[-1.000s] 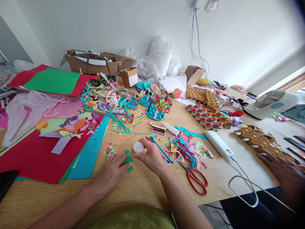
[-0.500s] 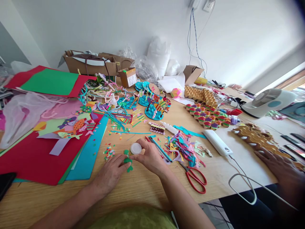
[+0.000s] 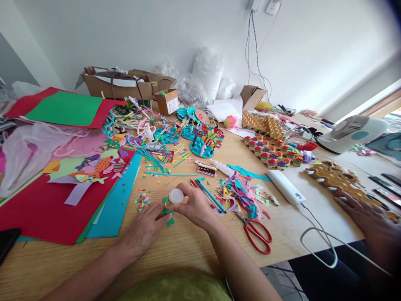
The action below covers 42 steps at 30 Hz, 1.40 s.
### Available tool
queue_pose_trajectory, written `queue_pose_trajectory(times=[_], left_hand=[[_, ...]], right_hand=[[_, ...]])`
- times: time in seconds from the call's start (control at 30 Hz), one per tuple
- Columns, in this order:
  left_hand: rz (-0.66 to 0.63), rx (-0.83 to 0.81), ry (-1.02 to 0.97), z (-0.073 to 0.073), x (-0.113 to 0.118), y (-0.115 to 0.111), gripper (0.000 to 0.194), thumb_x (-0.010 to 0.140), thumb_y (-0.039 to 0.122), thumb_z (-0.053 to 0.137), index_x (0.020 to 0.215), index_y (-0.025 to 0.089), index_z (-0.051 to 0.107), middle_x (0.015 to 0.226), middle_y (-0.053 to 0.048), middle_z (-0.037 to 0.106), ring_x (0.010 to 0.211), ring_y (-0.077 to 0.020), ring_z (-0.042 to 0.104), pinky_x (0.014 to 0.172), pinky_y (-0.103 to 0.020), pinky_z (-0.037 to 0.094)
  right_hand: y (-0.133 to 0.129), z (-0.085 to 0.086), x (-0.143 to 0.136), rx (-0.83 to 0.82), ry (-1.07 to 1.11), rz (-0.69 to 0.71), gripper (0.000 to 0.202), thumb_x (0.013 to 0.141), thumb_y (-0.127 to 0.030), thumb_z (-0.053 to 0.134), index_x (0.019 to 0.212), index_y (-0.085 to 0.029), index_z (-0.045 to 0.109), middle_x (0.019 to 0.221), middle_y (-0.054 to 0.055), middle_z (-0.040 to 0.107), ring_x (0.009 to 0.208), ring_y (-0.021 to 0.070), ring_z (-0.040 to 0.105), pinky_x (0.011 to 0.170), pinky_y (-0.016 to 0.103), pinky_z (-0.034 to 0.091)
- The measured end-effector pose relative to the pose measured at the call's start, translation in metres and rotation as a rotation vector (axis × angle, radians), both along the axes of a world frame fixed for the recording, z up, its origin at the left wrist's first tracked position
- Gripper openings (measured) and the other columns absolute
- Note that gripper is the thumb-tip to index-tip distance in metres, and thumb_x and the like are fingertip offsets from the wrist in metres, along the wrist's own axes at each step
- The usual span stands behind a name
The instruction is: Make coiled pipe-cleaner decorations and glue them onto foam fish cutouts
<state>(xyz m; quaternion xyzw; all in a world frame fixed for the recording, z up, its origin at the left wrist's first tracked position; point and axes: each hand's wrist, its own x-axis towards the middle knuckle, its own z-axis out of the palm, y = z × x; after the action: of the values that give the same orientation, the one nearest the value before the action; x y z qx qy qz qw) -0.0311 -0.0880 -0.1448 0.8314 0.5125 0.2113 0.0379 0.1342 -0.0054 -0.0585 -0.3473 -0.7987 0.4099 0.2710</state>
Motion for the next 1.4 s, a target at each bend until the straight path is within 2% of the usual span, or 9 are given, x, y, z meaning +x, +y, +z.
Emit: queue_pose_trajectory(times=[0.2, 0.37, 0.57, 0.93, 1.1, 1.23, 1.4], left_hand=[[-0.015, -0.009, 0.020, -0.0015, -0.0004, -0.0003, 0.032, 0.089, 0.013, 0.034, 0.105, 0.022, 0.061, 0.112, -0.009, 0.057, 0.100, -0.0217, 0.051, 0.084, -0.041, 0.043], [-0.006, -0.008, -0.003, -0.0049, -0.0017, -0.0008, 0.033, 0.088, 0.012, 0.036, 0.105, 0.024, 0.061, 0.112, -0.008, 0.057, 0.104, -0.0227, 0.050, 0.085, -0.042, 0.043], [0.008, 0.053, -0.026, -0.0088, -0.0022, -0.0015, 0.034, 0.087, 0.008, 0.034, 0.101, 0.022, 0.062, 0.113, -0.009, 0.058, 0.105, -0.0234, 0.050, 0.086, -0.042, 0.043], [0.006, 0.007, -0.008, -0.0005, -0.0014, -0.0017, 0.032, 0.086, 0.008, 0.037, 0.101, 0.023, 0.062, 0.114, -0.007, 0.056, 0.106, -0.0224, 0.048, 0.086, -0.040, 0.044], [-0.002, 0.006, -0.014, -0.0004, -0.0012, -0.0017, 0.031, 0.085, 0.009, 0.040, 0.099, 0.023, 0.062, 0.107, -0.006, 0.058, 0.103, -0.0223, 0.050, 0.085, -0.040, 0.044], [0.015, 0.007, -0.033, -0.0004, -0.0003, -0.0014, 0.033, 0.086, 0.008, 0.037, 0.099, 0.023, 0.062, 0.111, -0.006, 0.058, 0.102, -0.0212, 0.050, 0.085, -0.039, 0.045], [-0.005, -0.036, -0.025, -0.0006, -0.0012, -0.0013, 0.032, 0.085, 0.008, 0.040, 0.101, 0.024, 0.062, 0.110, -0.006, 0.058, 0.104, -0.0222, 0.050, 0.086, -0.041, 0.044]], right_hand=[[-0.0003, 0.0015, 0.0011, 0.000, 0.016, -0.034, 0.022, 0.066, -0.030, 0.069, 0.068, -0.018, 0.051, 0.066, -0.004, 0.053, 0.063, 0.0108, 0.047, 0.057, 0.020, 0.034], [-0.0008, 0.0020, 0.0024, -0.014, -0.009, 0.019, 0.021, 0.067, -0.030, 0.068, 0.070, -0.017, 0.052, 0.067, -0.004, 0.053, 0.064, 0.0110, 0.047, 0.057, 0.020, 0.034], [0.0034, 0.0034, 0.0045, 0.004, 0.023, -0.060, 0.021, 0.066, -0.028, 0.069, 0.068, -0.018, 0.051, 0.065, -0.005, 0.051, 0.062, 0.0103, 0.045, 0.057, 0.020, 0.033], [-0.0001, -0.0006, 0.0038, 0.016, 0.014, -0.024, 0.021, 0.068, -0.030, 0.068, 0.068, -0.018, 0.050, 0.067, -0.004, 0.053, 0.063, 0.0110, 0.047, 0.057, 0.020, 0.034], [-0.0020, 0.0004, 0.0025, -0.003, 0.004, -0.006, 0.021, 0.068, -0.030, 0.068, 0.070, -0.018, 0.051, 0.067, -0.004, 0.054, 0.063, 0.0114, 0.048, 0.057, 0.021, 0.034], [-0.0013, 0.0002, 0.0006, 0.025, 0.019, -0.046, 0.021, 0.067, -0.030, 0.068, 0.068, -0.018, 0.051, 0.066, -0.004, 0.053, 0.063, 0.0111, 0.047, 0.056, 0.021, 0.033], [-0.0016, 0.0017, 0.0017, 0.000, -0.012, -0.022, 0.024, 0.066, -0.032, 0.069, 0.068, -0.017, 0.050, 0.066, -0.004, 0.052, 0.062, 0.0113, 0.046, 0.056, 0.021, 0.033]])
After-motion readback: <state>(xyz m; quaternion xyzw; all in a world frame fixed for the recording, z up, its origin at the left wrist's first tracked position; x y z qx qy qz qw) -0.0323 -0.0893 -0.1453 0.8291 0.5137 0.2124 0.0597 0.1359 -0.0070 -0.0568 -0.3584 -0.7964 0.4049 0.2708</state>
